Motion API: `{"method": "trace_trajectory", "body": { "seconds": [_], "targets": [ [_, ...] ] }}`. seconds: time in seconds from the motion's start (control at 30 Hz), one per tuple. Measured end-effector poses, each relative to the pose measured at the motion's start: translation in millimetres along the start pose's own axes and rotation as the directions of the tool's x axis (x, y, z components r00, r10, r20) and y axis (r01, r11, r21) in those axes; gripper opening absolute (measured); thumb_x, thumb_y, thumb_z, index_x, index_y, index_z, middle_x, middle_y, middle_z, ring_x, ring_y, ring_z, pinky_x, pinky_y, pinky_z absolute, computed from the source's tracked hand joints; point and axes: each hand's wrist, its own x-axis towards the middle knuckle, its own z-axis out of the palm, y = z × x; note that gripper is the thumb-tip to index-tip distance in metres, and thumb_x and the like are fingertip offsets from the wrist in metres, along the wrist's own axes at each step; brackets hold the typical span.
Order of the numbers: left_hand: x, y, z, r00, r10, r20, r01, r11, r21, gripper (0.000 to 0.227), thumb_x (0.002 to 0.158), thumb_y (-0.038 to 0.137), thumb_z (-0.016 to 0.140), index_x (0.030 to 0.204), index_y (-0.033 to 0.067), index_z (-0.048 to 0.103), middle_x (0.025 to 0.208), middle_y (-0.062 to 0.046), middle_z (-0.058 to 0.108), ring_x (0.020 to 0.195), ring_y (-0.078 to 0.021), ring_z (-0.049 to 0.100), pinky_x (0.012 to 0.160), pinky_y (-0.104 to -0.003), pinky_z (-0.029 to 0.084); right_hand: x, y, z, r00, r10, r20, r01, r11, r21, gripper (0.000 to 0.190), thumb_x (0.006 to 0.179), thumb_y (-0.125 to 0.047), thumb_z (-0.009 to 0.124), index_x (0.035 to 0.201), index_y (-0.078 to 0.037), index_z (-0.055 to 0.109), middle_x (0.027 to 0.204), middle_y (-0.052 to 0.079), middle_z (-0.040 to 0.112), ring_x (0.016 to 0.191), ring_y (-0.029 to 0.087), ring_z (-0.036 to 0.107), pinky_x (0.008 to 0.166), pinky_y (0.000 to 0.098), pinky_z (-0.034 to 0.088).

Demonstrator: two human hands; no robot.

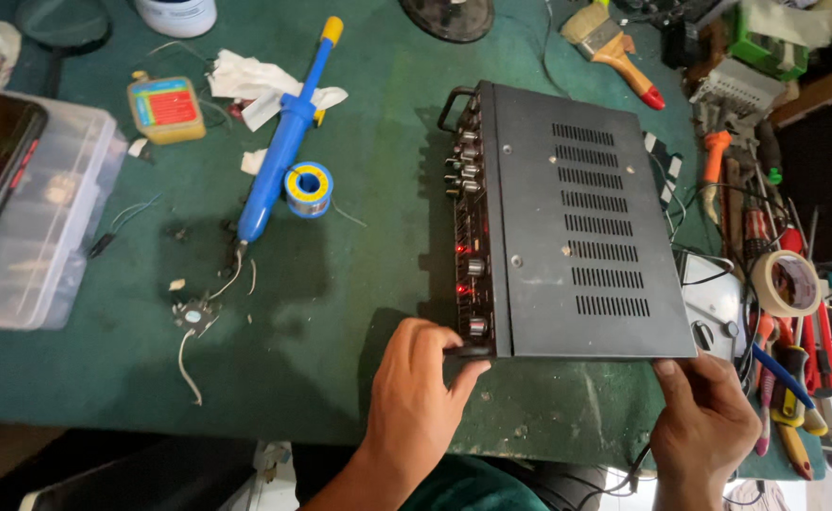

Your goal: The person assembles an electronic device by placing the internal circuit board into a black metal casing and securing the cover. They then use a screwdriver to fasten screws into the casing to complete the assembly.

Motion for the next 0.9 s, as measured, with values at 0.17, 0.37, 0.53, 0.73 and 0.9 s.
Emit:
{"method": "trace_trajectory", "body": {
  "seconds": [0.17,0.37,0.53,0.73,0.9],
  "targets": [
    [3,3,-4,0.998,-0.018,0.061,0.016,0.999,0.029,0.042,0.084,0.013,0.096,0.102,0.0058,0.058,0.100,-0.013,0.059,0.091,-0.0304,0.060,0.076,-0.040,0.054,-7,-18,13,0.995,-0.026,-0.092,0.027,1.000,0.011,0.022,0.107,0.007,0.077,0.128,0.005,0.072,0.114,0.014,0.073,0.104,0.018,0.070,0.100,0.0290,0.066],
    [3,2,-5,0.994,-0.043,0.099,0.042,0.999,0.014,0.041,0.085,0.010,0.092,0.105,0.0057,0.057,0.104,-0.013,0.058,0.094,-0.0322,0.061,0.078,-0.040,0.055,-3,17,-3,0.995,-0.101,-0.012,0.101,0.995,-0.001,0.020,0.115,0.002,0.074,0.133,0.007,0.066,0.124,0.021,0.071,0.111,0.026,0.072,0.102,0.0368,0.068],
    [7,2,-5,0.999,0.000,0.032,0.000,1.000,0.010,0.036,0.084,0.006,0.087,0.101,0.0058,0.056,0.102,-0.013,0.058,0.090,-0.0309,0.061,0.076,-0.039,0.053,-5,13,-2,0.998,-0.038,-0.044,0.038,0.999,0.000,0.021,0.110,0.004,0.075,0.129,0.006,0.066,0.123,0.020,0.072,0.111,0.025,0.072,0.102,0.0374,0.068],
    [6,0,-2,0.998,-0.021,0.059,0.020,1.000,0.019,0.039,0.083,0.012,0.089,0.102,0.0059,0.056,0.103,-0.013,0.060,0.095,-0.0314,0.062,0.079,-0.040,0.054,0,19,-5,0.998,-0.055,-0.013,0.055,0.998,0.015,0.025,0.108,0.005,0.074,0.132,0.006,0.067,0.126,0.019,0.070,0.117,0.026,0.071,0.106,0.0373,0.067],
    [5,7,-3,0.980,-0.192,0.057,0.191,0.981,0.023,0.060,0.073,0.050,0.099,0.103,0.0135,0.062,0.107,-0.006,0.064,0.103,-0.0275,0.068,0.078,-0.041,0.057,-1,15,-2,1.000,0.012,-0.019,-0.011,0.999,0.048,0.026,0.108,0.000,0.074,0.133,0.003,0.066,0.124,0.016,0.071,0.111,0.018,0.069,0.102,0.0272,0.060]
  ]
}}
